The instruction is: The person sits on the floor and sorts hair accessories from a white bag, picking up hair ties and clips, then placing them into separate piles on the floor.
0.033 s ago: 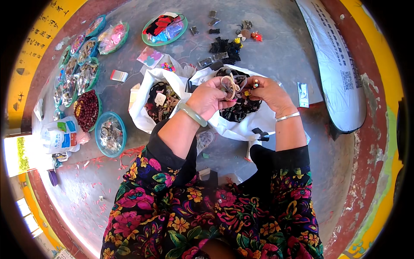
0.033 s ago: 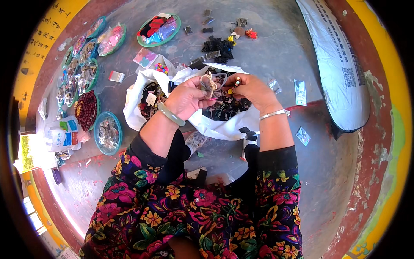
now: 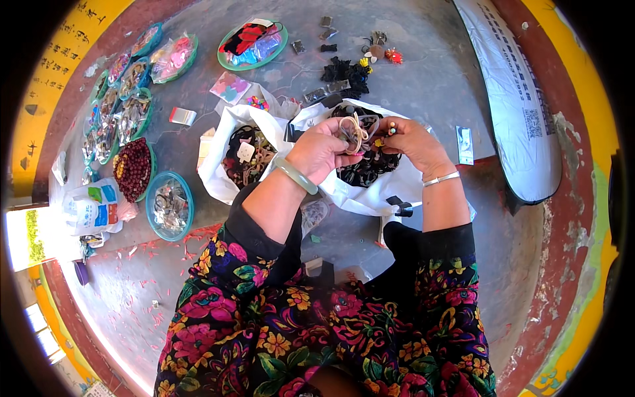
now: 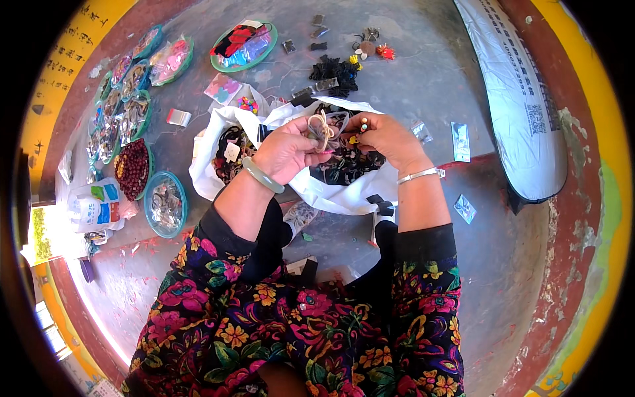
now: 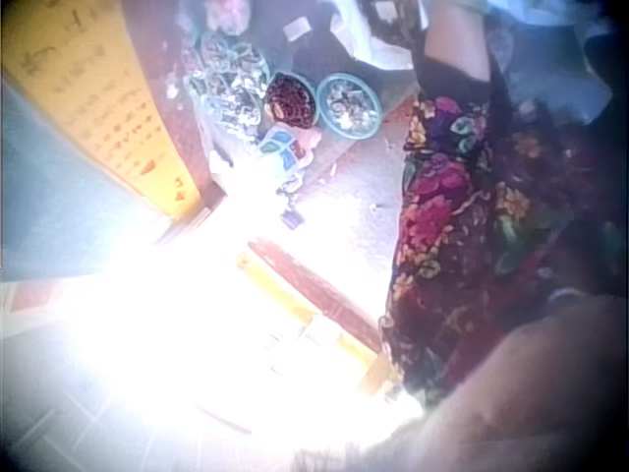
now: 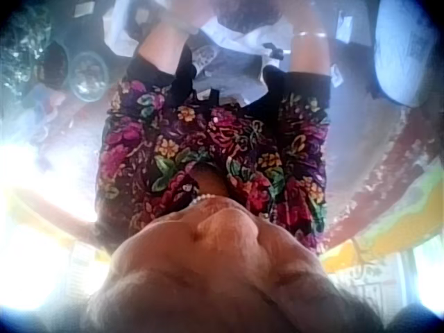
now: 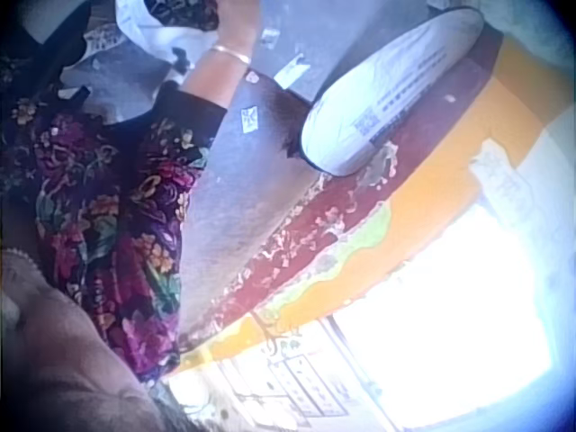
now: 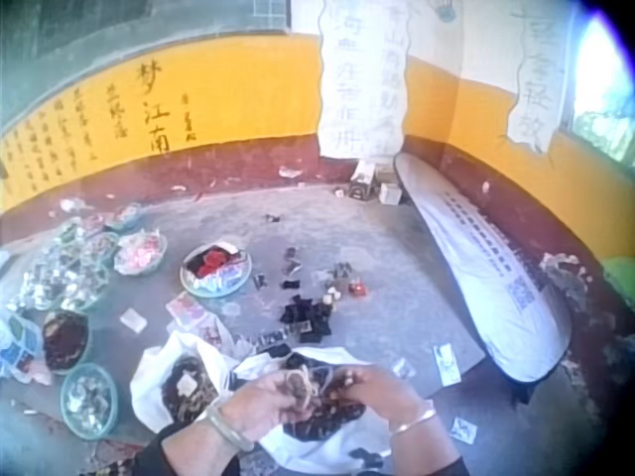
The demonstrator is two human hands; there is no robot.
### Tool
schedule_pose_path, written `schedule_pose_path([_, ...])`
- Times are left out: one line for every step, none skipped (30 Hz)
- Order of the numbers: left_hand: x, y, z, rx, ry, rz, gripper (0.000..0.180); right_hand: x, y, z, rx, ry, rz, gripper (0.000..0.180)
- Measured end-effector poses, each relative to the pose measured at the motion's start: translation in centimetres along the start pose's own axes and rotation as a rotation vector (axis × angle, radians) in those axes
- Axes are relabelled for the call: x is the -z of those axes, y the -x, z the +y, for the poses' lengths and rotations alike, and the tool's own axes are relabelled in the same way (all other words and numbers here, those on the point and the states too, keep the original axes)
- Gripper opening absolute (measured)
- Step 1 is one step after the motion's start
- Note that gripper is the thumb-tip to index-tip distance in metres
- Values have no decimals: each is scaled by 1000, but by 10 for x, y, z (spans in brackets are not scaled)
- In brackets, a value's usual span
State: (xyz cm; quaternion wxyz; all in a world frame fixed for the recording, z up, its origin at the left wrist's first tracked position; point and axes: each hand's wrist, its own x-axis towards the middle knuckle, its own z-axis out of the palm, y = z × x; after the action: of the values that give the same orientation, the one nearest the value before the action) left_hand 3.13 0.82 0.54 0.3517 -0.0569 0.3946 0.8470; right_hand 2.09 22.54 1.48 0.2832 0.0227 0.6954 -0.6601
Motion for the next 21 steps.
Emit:
schedule_pose_path([0,0,0,0,1,-16,35,1,0,0,-4,24,3,27])
schedule_pose_path([-1,-1,-1,-16,-40,2,36,1,0,0,-8,48,6,26])
schedule_pose_path([-3,-1,-1,-29,-82,20,37,1,0,0,-14,71,10,26])
schedule_pose_path([-4,-1,-2,-41,-123,37,38,5,-2,3,13,189,28,26])
schedule_pose_path([-3,-3,-3,-58,-266,54,39,11,-7,9,39,306,46,26])
schedule_pose_path([1,-4,-5,-75,-407,76,40,10,-8,8,66,424,58,27])
schedule_pose_path([5,-6,-8,-92,-549,97,42,9,-9,8,72,514,92,27])
schedule_pose_path([9,-4,-13,-181,-713,113,39,8,-9,8,79,604,127,27])
schedule_pose_path([3,0,-11,-205,-882,150,38,8,-8,8,81,694,169,28])
schedule_pose_path([-7,7,-5,-231,-1052,188,37,10,-8,11,112,741,178,28])
schedule_pose_path([-13,10,-3,-256,-1222,226,36,13,-9,16,143,788,186,28])
schedule_pose_path([-14,11,-6,-450,-1149,261,33,14,-11,18,177,836,191,28])
schedule_pose_path([-14,12,-6,-623,-1199,274,32,14,-12,19,142,871,196,28])
schedule_pose_path([-14,14,-3,-798,-1243,286,32,13,-14,20,106,905,201,28])
schedule_pose_path([-14,16,2,-975,-1282,298,32,12,-15,21,71,941,205,28])
schedule_pose_path([-11,17,7,-1123,-1398,335,36,12,-16,22,56,960,216,27])
schedule_pose_path([-12,19,11,-1139,-1495,436,37,11,-16,23,42,979,226,26])
schedule_pose_path([-16,22,17,-1152,-1591,538,38,11,-16,24,27,998,239,25])
schedule_pose_path([-16,24,21,-1162,-1686,642,38,11,-16,25,30,1006,238,26])
schedule_pose_path([-10,24,21,-1059,-1790,735,50,12,-17,25,32,1015,238,26])
schedule_pose_path([-9,25,21,-895,-1756,766,52,11,-18,26,36,1023,236,27])
